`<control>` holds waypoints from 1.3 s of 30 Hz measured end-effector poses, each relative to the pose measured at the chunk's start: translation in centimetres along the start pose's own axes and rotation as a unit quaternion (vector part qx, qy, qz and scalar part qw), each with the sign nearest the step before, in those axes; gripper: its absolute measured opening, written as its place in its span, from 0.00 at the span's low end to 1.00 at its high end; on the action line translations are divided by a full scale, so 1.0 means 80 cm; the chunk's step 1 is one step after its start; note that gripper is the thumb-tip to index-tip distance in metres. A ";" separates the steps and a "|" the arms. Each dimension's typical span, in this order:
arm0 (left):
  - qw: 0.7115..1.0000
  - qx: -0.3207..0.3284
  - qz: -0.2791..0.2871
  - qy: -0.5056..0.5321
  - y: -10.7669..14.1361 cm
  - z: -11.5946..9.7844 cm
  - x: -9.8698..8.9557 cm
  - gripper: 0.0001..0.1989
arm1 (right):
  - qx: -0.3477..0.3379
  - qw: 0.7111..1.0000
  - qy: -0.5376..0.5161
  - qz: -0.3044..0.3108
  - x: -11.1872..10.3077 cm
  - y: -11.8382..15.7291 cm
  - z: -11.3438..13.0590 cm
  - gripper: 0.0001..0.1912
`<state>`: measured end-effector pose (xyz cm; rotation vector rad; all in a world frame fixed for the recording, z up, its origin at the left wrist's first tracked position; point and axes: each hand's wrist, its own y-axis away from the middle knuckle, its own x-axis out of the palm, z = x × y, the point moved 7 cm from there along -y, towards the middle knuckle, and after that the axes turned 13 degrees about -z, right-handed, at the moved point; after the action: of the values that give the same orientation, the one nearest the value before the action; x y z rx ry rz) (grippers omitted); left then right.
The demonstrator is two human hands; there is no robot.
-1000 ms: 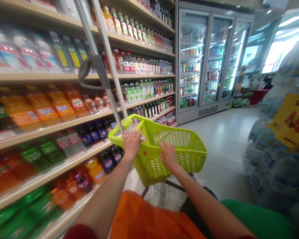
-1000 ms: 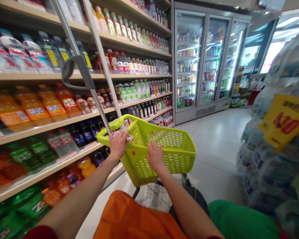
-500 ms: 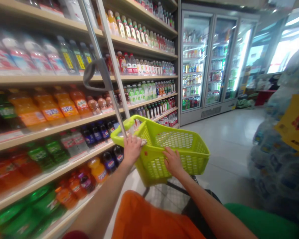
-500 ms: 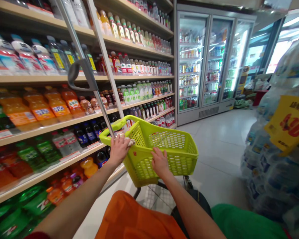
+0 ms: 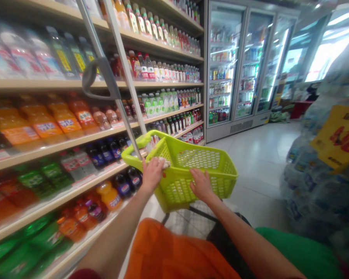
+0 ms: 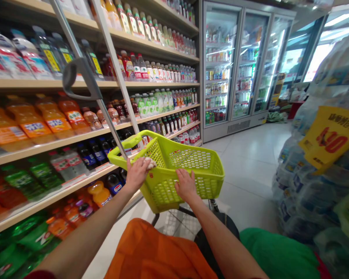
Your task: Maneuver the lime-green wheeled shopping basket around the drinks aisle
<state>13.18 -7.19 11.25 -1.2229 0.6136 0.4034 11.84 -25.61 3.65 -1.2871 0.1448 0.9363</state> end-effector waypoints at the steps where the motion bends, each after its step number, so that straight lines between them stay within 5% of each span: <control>1: 1.000 -0.019 -0.007 -0.009 -0.002 0.011 -0.004 0.17 | -0.002 1.000 0.000 -0.001 0.000 0.002 -0.001 0.26; 4: 0.999 -0.048 -0.014 -0.022 -0.004 0.014 -0.005 0.17 | -0.001 1.000 0.000 -0.005 0.002 0.006 -0.002 0.26; 9: 0.999 0.012 0.015 0.034 0.005 -0.052 0.022 0.18 | -0.004 1.000 -0.002 -0.020 0.001 0.007 -0.002 0.28; 11: 0.998 0.026 0.016 0.048 0.007 -0.059 0.026 0.18 | -0.005 1.000 -0.002 -0.020 0.000 0.007 -0.004 0.27; 19: 0.999 -0.048 -0.021 -0.009 -0.007 0.016 -0.009 0.18 | 0.008 1.000 0.002 -0.012 0.001 0.008 -0.003 0.27; 24: 0.999 -0.014 0.015 0.038 0.001 -0.045 0.016 0.18 | 0.008 1.000 -0.008 -0.028 -0.002 0.005 0.006 0.27; 28: 0.997 -0.011 0.037 0.072 0.002 -0.070 0.029 0.20 | -0.033 0.996 -0.057 -0.062 -0.002 -0.017 0.045 0.26; 35: 0.998 -0.014 0.054 0.017 0.012 -0.007 0.011 0.28 | -0.044 0.998 -0.050 0.015 0.040 -0.052 0.101 0.23; 39: 0.998 -0.010 0.053 0.016 0.017 0.004 0.006 0.29 | -0.079 0.996 -0.013 0.034 0.057 -0.066 0.110 0.24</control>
<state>12.81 -6.50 9.97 -1.2206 0.7043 0.4801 14.74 -15.59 7.86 -1.4220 0.0973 1.0389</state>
